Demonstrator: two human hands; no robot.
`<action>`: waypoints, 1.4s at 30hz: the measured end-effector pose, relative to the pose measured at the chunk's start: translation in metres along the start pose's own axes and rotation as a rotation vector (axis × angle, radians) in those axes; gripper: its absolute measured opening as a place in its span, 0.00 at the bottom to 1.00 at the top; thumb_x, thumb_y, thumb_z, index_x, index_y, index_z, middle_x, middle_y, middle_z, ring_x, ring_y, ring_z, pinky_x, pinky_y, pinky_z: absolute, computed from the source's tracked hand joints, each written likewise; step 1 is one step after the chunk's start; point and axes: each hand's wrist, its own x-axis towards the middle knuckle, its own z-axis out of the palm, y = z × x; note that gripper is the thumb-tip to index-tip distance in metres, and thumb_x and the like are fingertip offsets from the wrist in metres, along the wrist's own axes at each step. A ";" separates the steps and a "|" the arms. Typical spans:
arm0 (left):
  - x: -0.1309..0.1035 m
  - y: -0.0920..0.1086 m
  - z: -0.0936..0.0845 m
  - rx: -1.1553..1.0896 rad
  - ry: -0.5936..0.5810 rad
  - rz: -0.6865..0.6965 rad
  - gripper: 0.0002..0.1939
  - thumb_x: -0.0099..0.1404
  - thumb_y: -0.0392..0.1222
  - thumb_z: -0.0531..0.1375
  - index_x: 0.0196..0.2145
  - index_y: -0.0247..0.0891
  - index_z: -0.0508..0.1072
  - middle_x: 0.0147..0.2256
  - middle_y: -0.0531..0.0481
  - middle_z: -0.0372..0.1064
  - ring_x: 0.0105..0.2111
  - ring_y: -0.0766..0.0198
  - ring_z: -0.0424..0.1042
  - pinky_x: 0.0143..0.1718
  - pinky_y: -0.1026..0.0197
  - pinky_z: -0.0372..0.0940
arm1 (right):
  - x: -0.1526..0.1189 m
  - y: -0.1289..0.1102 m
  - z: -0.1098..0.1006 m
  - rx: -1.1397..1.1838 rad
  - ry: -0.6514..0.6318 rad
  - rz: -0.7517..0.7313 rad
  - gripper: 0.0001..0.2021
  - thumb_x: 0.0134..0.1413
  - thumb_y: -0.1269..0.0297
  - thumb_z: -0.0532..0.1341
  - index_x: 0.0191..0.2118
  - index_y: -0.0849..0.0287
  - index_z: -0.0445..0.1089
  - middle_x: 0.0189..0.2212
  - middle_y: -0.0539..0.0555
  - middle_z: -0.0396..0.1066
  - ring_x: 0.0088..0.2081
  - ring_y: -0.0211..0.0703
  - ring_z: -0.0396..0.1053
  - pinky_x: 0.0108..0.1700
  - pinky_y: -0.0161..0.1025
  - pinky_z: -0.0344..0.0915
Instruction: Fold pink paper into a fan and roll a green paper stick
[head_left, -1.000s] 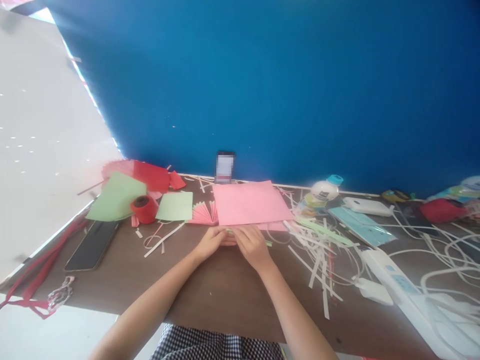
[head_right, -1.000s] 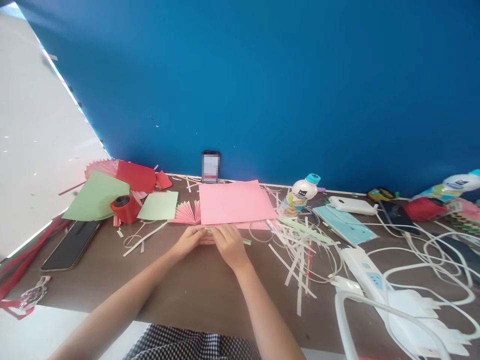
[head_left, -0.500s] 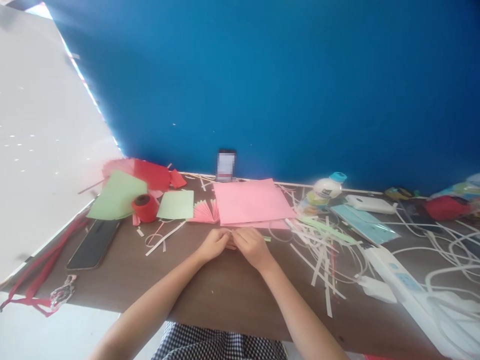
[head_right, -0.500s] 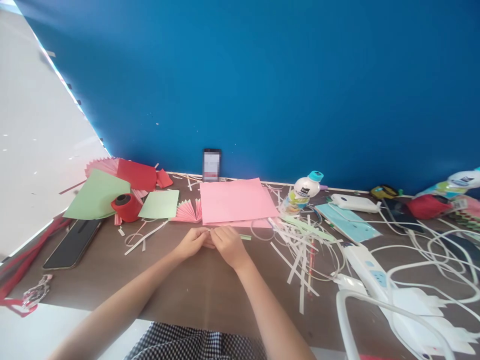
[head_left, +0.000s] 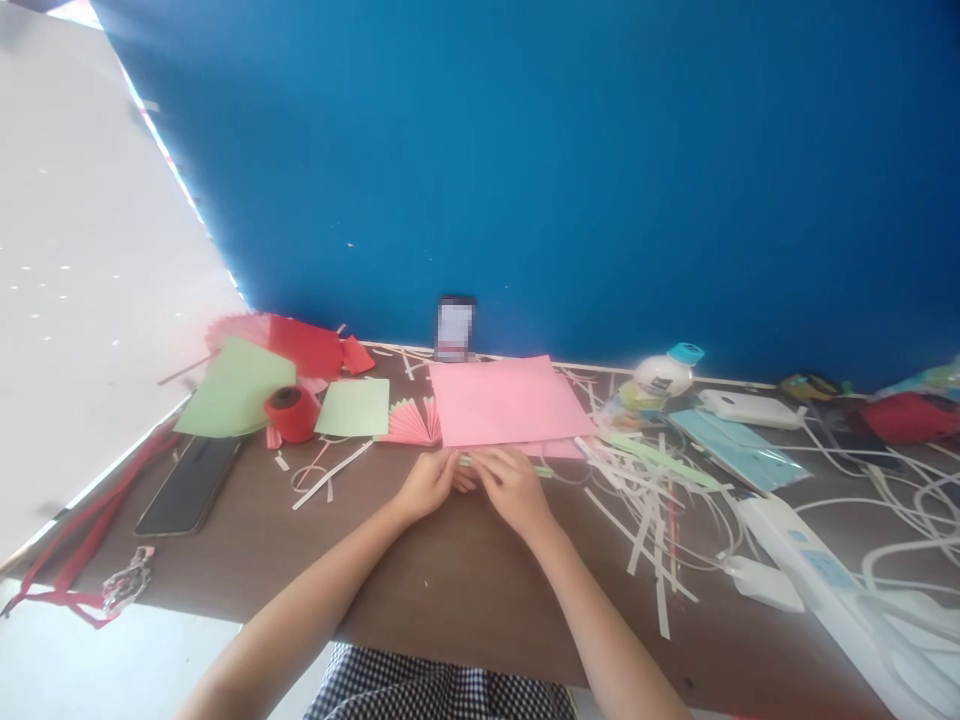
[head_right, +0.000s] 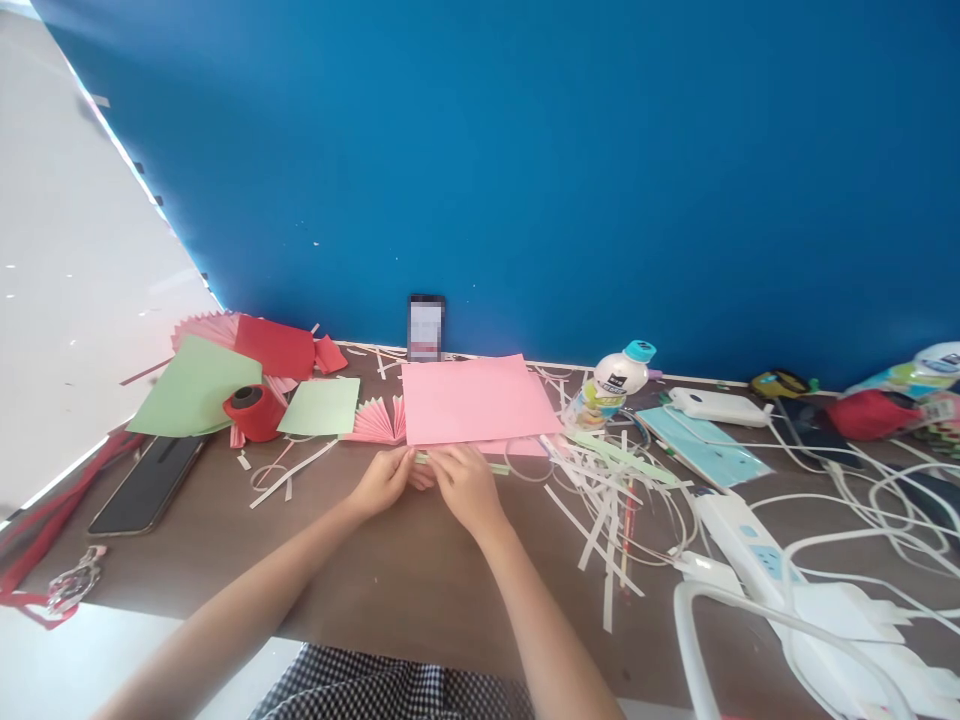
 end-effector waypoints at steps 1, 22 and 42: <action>0.000 0.000 -0.001 0.045 -0.009 0.021 0.23 0.60 0.56 0.46 0.35 0.33 0.68 0.27 0.44 0.73 0.25 0.61 0.72 0.28 0.61 0.67 | 0.000 0.001 0.000 0.045 -0.021 0.063 0.10 0.53 0.67 0.53 0.35 0.54 0.71 0.32 0.53 0.72 0.34 0.43 0.67 0.38 0.42 0.63; 0.003 0.004 -0.008 -0.157 -0.058 -0.076 0.22 0.58 0.55 0.50 0.30 0.29 0.69 0.27 0.41 0.72 0.21 0.65 0.70 0.24 0.64 0.65 | 0.004 -0.005 -0.017 0.508 -0.151 0.452 0.07 0.46 0.62 0.58 0.29 0.56 0.72 0.30 0.52 0.73 0.34 0.43 0.69 0.38 0.40 0.65; 0.007 0.005 -0.012 -0.253 -0.013 -0.177 0.18 0.49 0.49 0.62 0.29 0.28 0.72 0.29 0.41 0.73 0.30 0.59 0.73 0.36 0.57 0.68 | 0.003 -0.005 -0.017 0.356 -0.217 0.391 0.10 0.49 0.61 0.55 0.29 0.57 0.73 0.28 0.52 0.72 0.30 0.41 0.68 0.34 0.37 0.63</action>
